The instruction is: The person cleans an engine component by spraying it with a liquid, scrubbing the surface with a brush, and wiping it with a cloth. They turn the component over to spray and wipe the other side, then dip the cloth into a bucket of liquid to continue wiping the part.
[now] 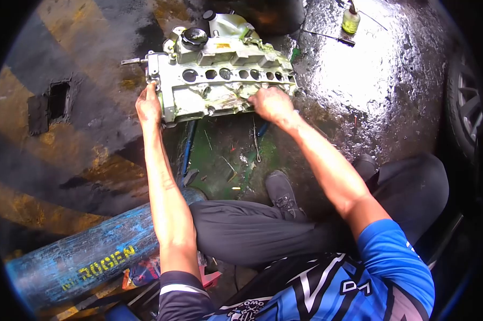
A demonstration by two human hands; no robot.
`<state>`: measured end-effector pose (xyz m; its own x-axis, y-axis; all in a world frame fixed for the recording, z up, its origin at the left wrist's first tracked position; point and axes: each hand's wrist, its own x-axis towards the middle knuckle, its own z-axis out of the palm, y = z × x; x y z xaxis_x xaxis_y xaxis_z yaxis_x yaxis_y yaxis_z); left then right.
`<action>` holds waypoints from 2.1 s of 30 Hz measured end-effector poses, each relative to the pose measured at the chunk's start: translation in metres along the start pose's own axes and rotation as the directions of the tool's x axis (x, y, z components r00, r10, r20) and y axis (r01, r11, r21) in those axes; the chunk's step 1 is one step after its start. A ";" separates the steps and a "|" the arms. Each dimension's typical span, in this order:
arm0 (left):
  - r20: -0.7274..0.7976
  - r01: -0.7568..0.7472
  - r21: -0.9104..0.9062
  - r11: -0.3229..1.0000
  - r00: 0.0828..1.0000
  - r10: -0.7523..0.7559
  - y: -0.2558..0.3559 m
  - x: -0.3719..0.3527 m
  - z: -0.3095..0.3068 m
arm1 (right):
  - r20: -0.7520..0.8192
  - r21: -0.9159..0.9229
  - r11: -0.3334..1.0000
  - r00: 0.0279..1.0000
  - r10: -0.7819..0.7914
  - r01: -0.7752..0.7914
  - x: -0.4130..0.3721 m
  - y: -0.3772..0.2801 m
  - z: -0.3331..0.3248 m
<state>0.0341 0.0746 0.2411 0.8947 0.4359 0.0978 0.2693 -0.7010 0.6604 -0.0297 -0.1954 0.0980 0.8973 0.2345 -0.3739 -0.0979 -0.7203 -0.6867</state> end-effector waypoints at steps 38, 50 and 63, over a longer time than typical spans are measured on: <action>0.373 0.449 -0.515 0.731 0.884 -0.281 0.029 -0.041 -0.009 | -0.565 0.532 0.800 0.820 0.091 0.277 -0.052 -0.055 0.070; 0.367 0.358 -0.529 0.769 0.914 -0.173 0.032 -0.036 -0.007 | -0.350 0.707 0.707 0.876 0.331 0.016 -0.055 -0.023 0.029; 0.201 0.048 -0.277 0.960 0.980 0.009 0.024 -0.030 -0.008 | 0.050 0.341 0.906 0.957 -0.285 0.252 -0.025 -0.105 -0.028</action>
<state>0.0108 0.0493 0.2600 0.9505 0.3071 -0.0477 0.2026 -0.4957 0.8445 -0.0296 -0.1434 0.1968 0.8652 0.4627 -0.1932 -0.0090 -0.3709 -0.9286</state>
